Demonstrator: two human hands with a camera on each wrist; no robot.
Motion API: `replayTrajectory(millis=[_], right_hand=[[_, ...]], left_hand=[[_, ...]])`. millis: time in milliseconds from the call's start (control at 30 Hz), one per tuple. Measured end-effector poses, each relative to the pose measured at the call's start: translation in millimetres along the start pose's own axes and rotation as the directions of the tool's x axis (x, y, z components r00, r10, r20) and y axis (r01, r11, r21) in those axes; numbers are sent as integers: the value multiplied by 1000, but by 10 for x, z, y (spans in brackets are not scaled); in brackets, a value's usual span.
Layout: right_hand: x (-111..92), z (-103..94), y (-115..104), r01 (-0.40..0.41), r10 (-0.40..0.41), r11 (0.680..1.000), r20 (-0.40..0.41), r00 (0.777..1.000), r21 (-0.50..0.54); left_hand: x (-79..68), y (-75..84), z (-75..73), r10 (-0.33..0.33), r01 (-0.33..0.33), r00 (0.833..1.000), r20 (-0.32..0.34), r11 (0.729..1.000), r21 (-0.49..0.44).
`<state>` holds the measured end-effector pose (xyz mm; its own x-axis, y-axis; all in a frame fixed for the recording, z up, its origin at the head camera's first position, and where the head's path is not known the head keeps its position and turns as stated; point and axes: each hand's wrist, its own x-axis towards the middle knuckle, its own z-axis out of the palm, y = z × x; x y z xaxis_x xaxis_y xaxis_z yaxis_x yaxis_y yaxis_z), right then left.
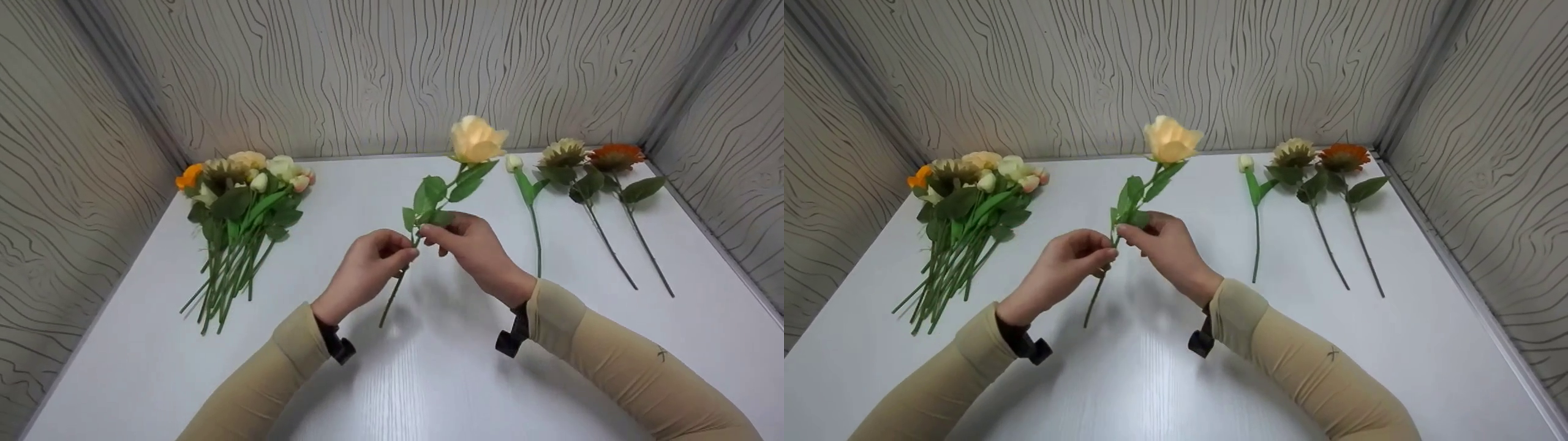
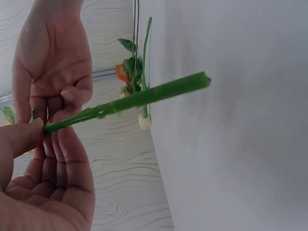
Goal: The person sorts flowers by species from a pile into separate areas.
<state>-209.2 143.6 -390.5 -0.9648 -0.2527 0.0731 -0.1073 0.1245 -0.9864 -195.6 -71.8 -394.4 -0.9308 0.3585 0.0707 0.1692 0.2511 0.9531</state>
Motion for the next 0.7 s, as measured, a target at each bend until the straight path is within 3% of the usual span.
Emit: replayTrajectory(millis=[200,467,567,700], right_hand=[[18,-125,-16,-17,19,999,-55,998,49],[89,-285,-1,-17,29,994,-116,993,104],[91,-279,27,-33,47,990,-97,994,137],[82,-209,57,-71,73,985,-12,997,158]], left_hand=[[31,-33,188,-16,20,998,58,997,-70],[-78,-128,233,-104,113,984,146,992,-60],[-83,-131,257,-105,115,984,146,991,-61],[-63,-126,277,-92,102,989,120,991,-84]])
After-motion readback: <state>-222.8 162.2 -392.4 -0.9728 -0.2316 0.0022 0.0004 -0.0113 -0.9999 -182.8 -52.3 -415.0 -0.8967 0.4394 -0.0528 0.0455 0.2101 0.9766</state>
